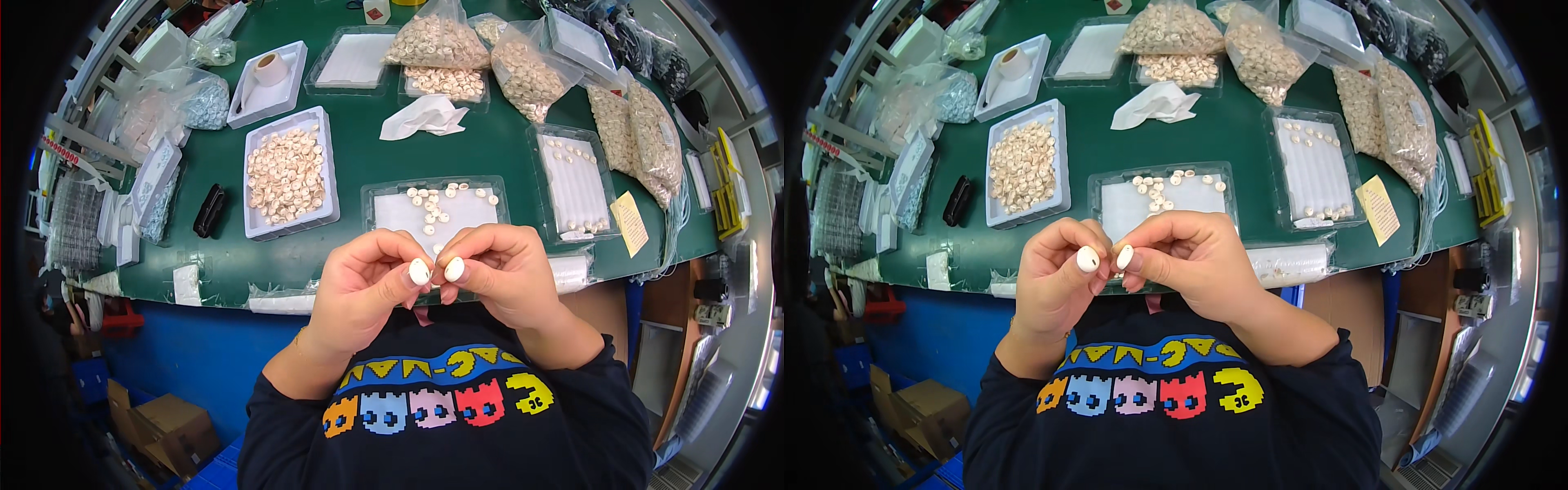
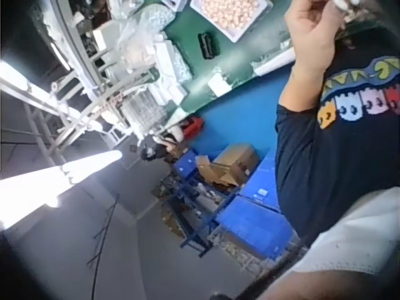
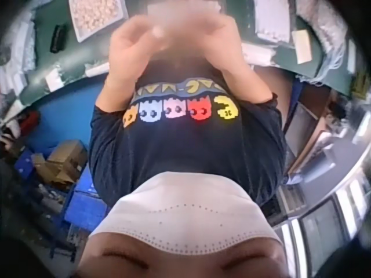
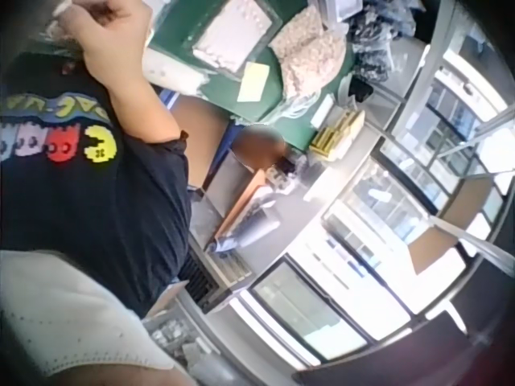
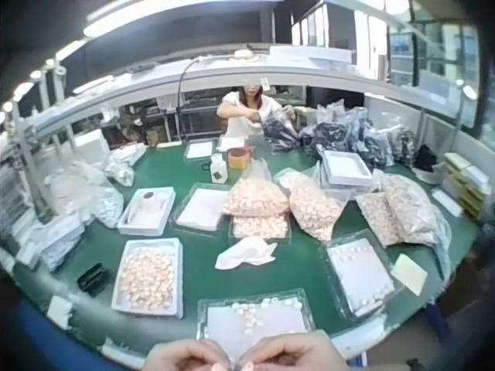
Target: The person picks up earphone components from a tray by hand, turns them around between fingers, and places them back on the tray.
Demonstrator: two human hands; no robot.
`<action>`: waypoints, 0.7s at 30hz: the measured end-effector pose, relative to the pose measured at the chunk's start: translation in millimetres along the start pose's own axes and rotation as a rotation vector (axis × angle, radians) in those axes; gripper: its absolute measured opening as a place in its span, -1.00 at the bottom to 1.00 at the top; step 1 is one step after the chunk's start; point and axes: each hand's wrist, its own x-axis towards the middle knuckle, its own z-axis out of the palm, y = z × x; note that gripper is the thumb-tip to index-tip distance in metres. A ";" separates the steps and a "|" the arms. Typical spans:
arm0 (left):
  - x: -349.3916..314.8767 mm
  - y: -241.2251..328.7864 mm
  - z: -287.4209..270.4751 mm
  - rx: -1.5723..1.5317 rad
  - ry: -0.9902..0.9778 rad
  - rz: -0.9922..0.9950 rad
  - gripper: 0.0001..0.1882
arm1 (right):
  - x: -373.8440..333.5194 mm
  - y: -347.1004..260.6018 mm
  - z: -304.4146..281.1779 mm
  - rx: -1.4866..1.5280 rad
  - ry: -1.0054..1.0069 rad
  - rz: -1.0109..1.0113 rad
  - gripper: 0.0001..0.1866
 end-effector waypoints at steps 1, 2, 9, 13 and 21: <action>-0.1 0.0 0.1 0.000 -0.001 0.000 -0.90 | 0.4 -0.4 -0.7 0.032 -0.003 0.063 -0.87; 0.0 0.1 0.1 -0.081 -0.003 -0.056 -0.88 | 1.3 -0.7 -1.3 0.065 -0.008 0.127 -0.85; 1.7 -1.1 -2.4 -0.219 -0.053 -0.124 -0.87 | 5.7 -0.1 -3.9 0.207 -0.119 0.143 -0.86; 2.5 -1.3 -4.5 -0.230 -0.075 -0.126 -0.87 | 7.5 -0.7 -3.7 0.143 -0.152 0.117 -0.86; 2.5 -2.3 -5.2 -0.264 -0.094 -0.127 -0.88 | 6.2 -2.9 -4.8 0.085 -0.153 0.148 -0.85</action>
